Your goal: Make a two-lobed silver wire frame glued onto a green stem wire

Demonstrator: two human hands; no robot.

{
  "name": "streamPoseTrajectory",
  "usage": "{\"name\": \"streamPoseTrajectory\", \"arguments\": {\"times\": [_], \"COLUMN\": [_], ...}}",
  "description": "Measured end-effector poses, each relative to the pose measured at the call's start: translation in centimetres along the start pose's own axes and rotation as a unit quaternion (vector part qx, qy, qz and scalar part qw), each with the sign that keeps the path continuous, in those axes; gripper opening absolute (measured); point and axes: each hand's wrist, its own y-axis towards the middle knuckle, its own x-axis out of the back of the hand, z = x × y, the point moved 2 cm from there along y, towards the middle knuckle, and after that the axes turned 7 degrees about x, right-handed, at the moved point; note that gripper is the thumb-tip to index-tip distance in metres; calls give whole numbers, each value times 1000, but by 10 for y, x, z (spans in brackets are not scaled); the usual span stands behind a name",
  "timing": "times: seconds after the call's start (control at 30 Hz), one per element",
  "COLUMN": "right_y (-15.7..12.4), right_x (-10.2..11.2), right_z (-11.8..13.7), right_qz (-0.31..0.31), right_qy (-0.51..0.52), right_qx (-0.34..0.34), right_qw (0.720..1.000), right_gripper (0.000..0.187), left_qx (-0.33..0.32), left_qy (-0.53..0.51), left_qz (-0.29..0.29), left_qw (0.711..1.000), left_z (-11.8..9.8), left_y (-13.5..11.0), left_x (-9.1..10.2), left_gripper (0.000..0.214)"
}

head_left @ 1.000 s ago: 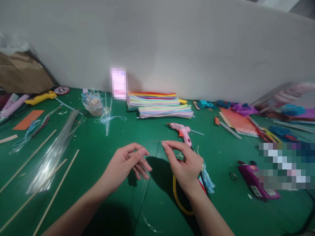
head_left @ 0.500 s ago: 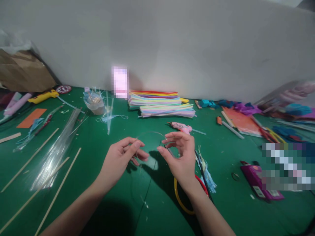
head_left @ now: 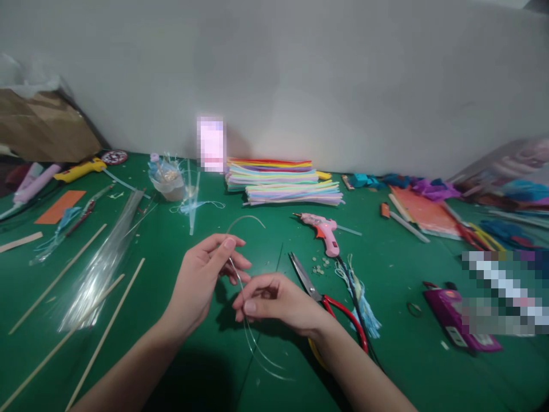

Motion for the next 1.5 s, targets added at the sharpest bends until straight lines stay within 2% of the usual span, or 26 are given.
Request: {"name": "streamPoseTrajectory", "arguments": {"times": [0.17,0.43,0.5,0.7,0.87,1.1,1.5], "right_y": [-2,-3,-3,-4,-3,-1,0], "right_x": [-3,-7,-6,-2,-1,-3,-4], "right_z": [3,1,3,6,3,-1,-6], "right_qz": [-23,-23,-25,-55,-56,-60,-43], "right_qy": [29,7,15,67,118,158,126], "right_qx": [21,6,9,45,50,57,61], "right_qw": [999,1000,1000,995,990,984,989], "right_gripper": [24,19,17,17,22,26,26], "left_qx": [-2,-25,-18,23,22,13,15], "left_qy": [-13,-6,-16,-55,-83,-116,-121], "left_qz": [2,-8,14,128,159,153,143], "left_qw": [1000,1000,1000,990,984,981,982], "left_z": [1,3,4,6,9,13,13], "left_y": [-1,1,1,-2,-1,-2,-1], "left_x": [0,2,2,0,-2,-6,-6], "left_gripper": [24,23,21,22,20,19,24]}}
